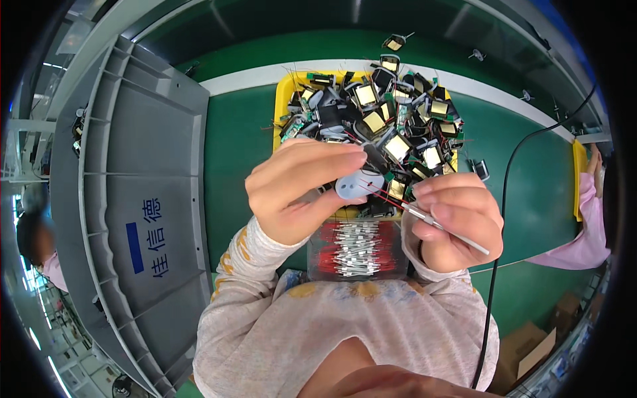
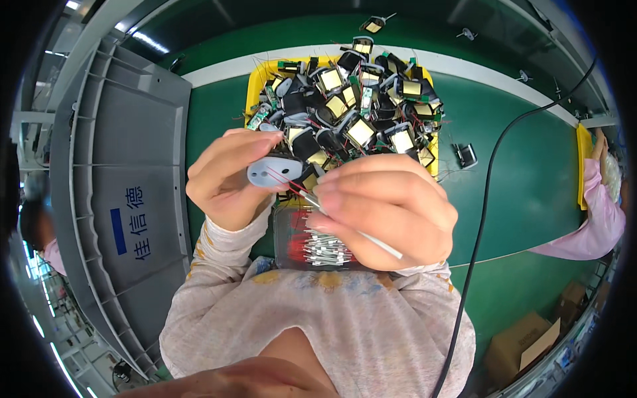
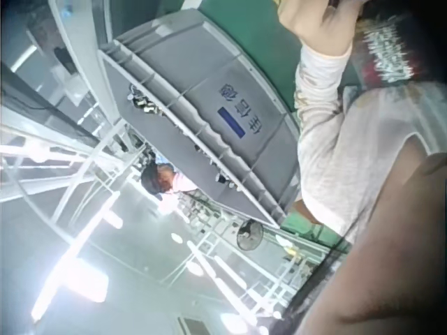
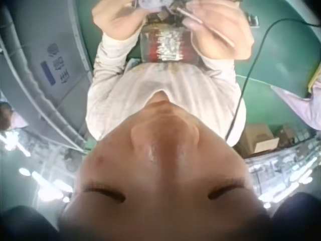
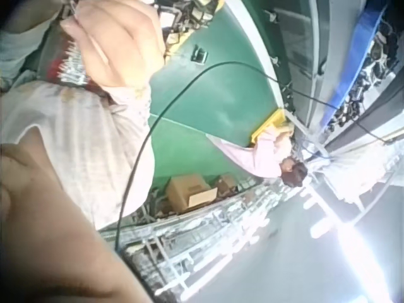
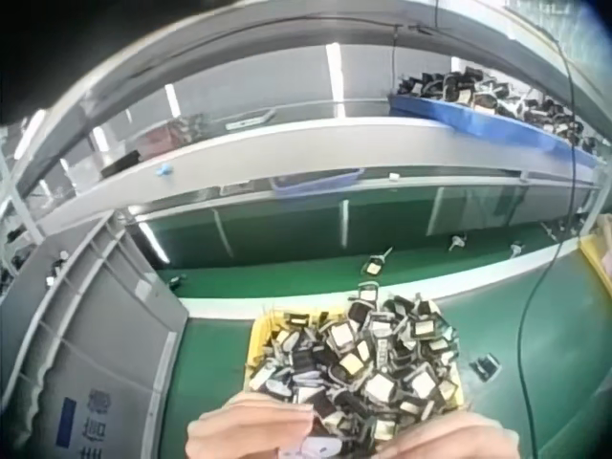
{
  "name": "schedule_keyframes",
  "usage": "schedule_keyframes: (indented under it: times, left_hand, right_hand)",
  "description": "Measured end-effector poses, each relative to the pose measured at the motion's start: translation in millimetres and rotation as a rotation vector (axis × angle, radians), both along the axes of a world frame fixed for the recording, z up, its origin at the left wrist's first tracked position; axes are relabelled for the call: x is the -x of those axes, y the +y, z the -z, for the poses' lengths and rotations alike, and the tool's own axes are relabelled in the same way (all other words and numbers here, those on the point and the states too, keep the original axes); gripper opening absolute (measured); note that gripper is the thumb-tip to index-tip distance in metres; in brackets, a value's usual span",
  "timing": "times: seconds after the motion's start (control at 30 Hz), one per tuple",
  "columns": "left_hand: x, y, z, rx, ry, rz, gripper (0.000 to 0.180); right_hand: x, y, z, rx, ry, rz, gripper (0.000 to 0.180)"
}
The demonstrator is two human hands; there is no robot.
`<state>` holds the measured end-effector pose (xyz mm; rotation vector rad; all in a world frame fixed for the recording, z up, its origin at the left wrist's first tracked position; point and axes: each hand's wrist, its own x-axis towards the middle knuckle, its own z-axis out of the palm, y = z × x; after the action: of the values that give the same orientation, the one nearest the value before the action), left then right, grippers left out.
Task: The person picks small electronic modules from a yellow bin and uses a screwdriver to tighten screws on the components. They handle the items one at a time, manipulating the wires and securing the parts before placing them back into the bin.
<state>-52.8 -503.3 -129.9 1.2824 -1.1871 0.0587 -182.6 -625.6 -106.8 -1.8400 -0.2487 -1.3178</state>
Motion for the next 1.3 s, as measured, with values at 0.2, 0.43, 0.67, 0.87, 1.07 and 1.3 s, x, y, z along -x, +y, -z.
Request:
schedule_keyframes:
  times: [0.2, 0.43, 0.67, 0.87, 1.07, 1.3]
  left_hand:
    - [-0.1, -2.0, 5.6, 0.068, 0.063, -0.032, 0.038]
    - [1.8, -0.9, 8.2, 0.081, 0.062, -0.037, 0.041]
    - [3.1, 0.4, 1.6, 0.007, -0.017, -0.081, 0.039]
    - [2.0, 1.2, -3.5, -0.024, -0.090, -0.100, 0.039]
    - [2.9, 1.7, -3.8, -0.036, -0.121, -0.130, 0.040]
    - [3.6, 0.6, -1.8, -0.025, -0.114, -0.145, 0.041]
  right_hand:
    - [-6.9, 3.4, 3.7, -0.025, -0.030, 0.016, 0.029]
    - [-2.3, -1.3, -1.7, 0.120, 0.063, 0.036, 0.025]
    - [0.0, -5.6, -3.2, 0.199, 0.113, 0.000, 0.035]
    - [2.4, -2.1, -3.9, 0.198, 0.128, 0.052, 0.038]
    - [2.1, 3.3, -4.5, 0.144, 0.121, 0.094, 0.039]
    - [2.4, -1.4, -1.0, 0.209, 0.131, 0.106, 0.039]
